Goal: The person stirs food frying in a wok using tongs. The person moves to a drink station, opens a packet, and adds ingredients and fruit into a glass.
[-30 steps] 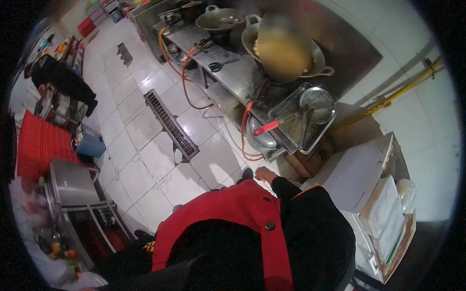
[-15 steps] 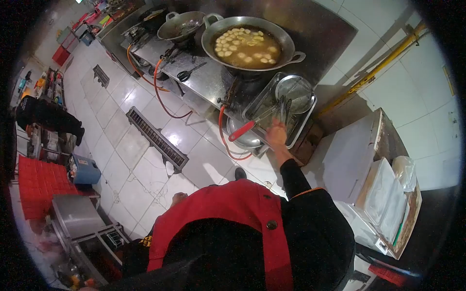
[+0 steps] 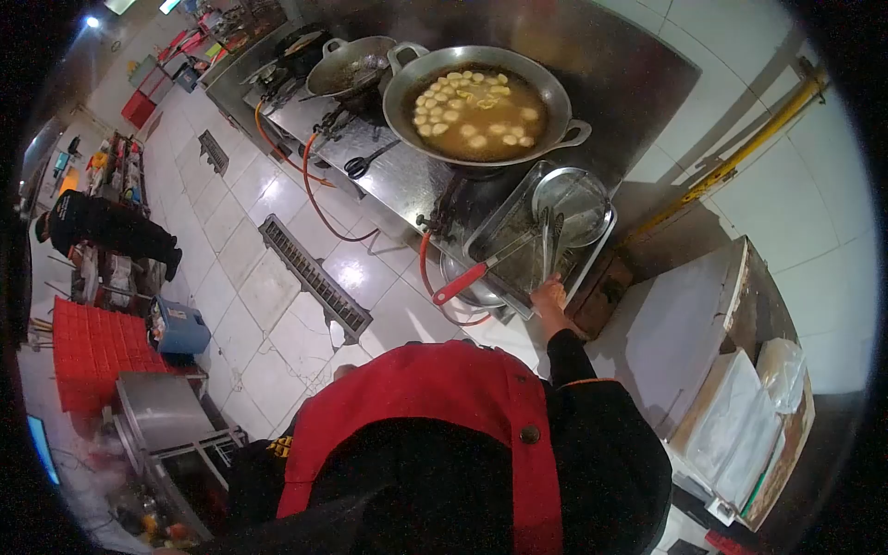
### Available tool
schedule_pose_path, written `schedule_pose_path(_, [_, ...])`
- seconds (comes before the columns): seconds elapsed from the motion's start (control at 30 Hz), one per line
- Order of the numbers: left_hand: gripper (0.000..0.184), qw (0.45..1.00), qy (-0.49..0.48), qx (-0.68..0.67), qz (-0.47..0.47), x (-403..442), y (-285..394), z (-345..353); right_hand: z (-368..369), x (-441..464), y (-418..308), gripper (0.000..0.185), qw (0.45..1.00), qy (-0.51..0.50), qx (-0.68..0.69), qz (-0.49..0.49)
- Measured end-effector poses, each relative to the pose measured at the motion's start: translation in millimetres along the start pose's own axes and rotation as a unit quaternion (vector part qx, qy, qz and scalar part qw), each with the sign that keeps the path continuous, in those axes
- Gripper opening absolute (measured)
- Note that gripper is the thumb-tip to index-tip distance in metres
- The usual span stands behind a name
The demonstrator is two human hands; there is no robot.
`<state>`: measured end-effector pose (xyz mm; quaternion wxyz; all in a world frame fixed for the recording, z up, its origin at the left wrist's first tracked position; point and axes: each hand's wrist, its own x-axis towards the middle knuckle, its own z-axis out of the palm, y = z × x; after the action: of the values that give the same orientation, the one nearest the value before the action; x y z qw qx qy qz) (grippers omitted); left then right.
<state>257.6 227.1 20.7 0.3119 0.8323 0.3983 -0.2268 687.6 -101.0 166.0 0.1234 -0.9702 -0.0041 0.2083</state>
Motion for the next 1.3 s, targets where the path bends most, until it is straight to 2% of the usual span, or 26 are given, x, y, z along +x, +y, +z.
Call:
schedule_pose_path(0.03, [0.031,0.997,0.068,-0.03,0.033,-5,15,-9,-2,4,2,0.065,1.0,0.004,0.013,-0.009])
schedule_pose_path(0.07, [0.031,0.997,0.068,-0.032,0.031,-11,34,-19,-9,4,3,0.065,1.0,0.003,0.012,-0.011])
schedule_pose_path(0.13, [0.026,0.979,0.014,-0.196,-0.054,-23,77,-46,-32,0,4,0.05,0.998,0.039,0.031,0.034])
schedule_pose_path(0.17, [0.026,0.979,0.014,-0.198,-0.054,-24,87,-51,-33,11,17,0.05,0.998,0.039,0.03,0.032])
schedule_pose_path(0.23, [0.023,0.986,0.013,-0.162,-0.037,-23,103,-57,-45,30,43,0.034,0.993,0.095,0.052,-0.042])
schedule_pose_path(0.3, [0.024,0.986,0.017,-0.162,-0.032,-23,111,-56,-101,29,47,0.022,0.991,-0.067,0.116,-0.002])
schedule_pose_path(0.37, [0.026,0.986,0.022,-0.162,-0.027,-17,107,-51,-147,31,57,0.024,0.994,-0.078,0.041,-0.057])
schedule_pose_path(0.43, [0.027,0.983,0.006,-0.185,-0.011,-7,97,-39,-184,10,58,0.024,0.979,0.084,0.167,-0.078])
schedule_pose_path(0.5, [0.023,0.988,0.007,-0.152,-0.021,-3,93,-31,-198,37,75,0.027,0.958,0.242,0.1,-0.118])
schedule_pose_path(0.57, [0.017,0.987,0.015,0.1,0.128,8,73,-17,-227,27,55,0.032,0.945,0.271,0.102,-0.156])
schedule_pose_path(0.6, [0.019,0.994,-0.044,0.076,0.071,-1,87,-25,-240,21,42,0.036,0.93,0.299,0.105,-0.187])
schedule_pose_path(0.7, [0.025,0.999,-0.011,0.023,0.042,-27,115,-32,-257,25,0,0.043,0.917,0.307,0.106,-0.231])
schedule_pose_path(0.73, [0.032,1.0,-0.007,0.0,0.005,-31,118,-30,-257,30,-13,0.043,0.917,0.304,0.106,-0.236])
schedule_pose_path(0.8, [0.033,1.0,0.018,-0.022,-0.009,-33,117,-24,-258,46,-40,0.04,0.895,0.293,0.105,-0.32])
schedule_pose_path(0.87, [0.035,0.998,0.04,-0.039,-0.022,-39,115,-23,-258,66,-66,0.038,0.895,0.261,0.071,-0.355])
schedule_pose_path(0.93, [0.036,0.986,0.037,-0.152,-0.061,-53,121,-29,-262,90,-96,0.039,0.929,0.212,-0.029,-0.302])
schedule_pose_path(1.0, [0.036,0.982,0.048,-0.165,-0.078,-56,117,-25,-271,70,-130,0.039,0.947,0.227,-0.048,-0.22])
schedule_pose_path(1.03, [0.035,0.977,0.063,-0.181,-0.098,-58,109,-18,-272,76,-138,0.039,0.948,0.227,-0.048,-0.217])
schedule_pose_path(1.07, [0.034,0.989,0.003,-0.12,-0.085,-14,56,22,-271,84,-147,0.031,0.947,0.219,-0.083,-0.218])
schedule_pose_path(1.1, [0.034,0.989,0.002,-0.119,-0.085,-14,45,30,-270,91,-154,0.025,0.945,0.211,-0.119,-0.22])
schedule_pose_path(1.13, [0.035,0.989,0.02,-0.121,-0.085,-15,39,36,-268,104,-160,0.025,0.945,0.21,-0.12,-0.219])
schedule_pose_path(1.2, [0.036,0.987,0.038,-0.126,-0.087,-17,26,52,-259,123,-167,0.024,0.939,0.171,-0.215,-0.205])
schedule_pose_path(1.3, [0.036,0.991,0.048,-0.079,-0.101,-16,14,65,-247,125,-178,0.024,0.939,0.165,-0.221,-0.206])
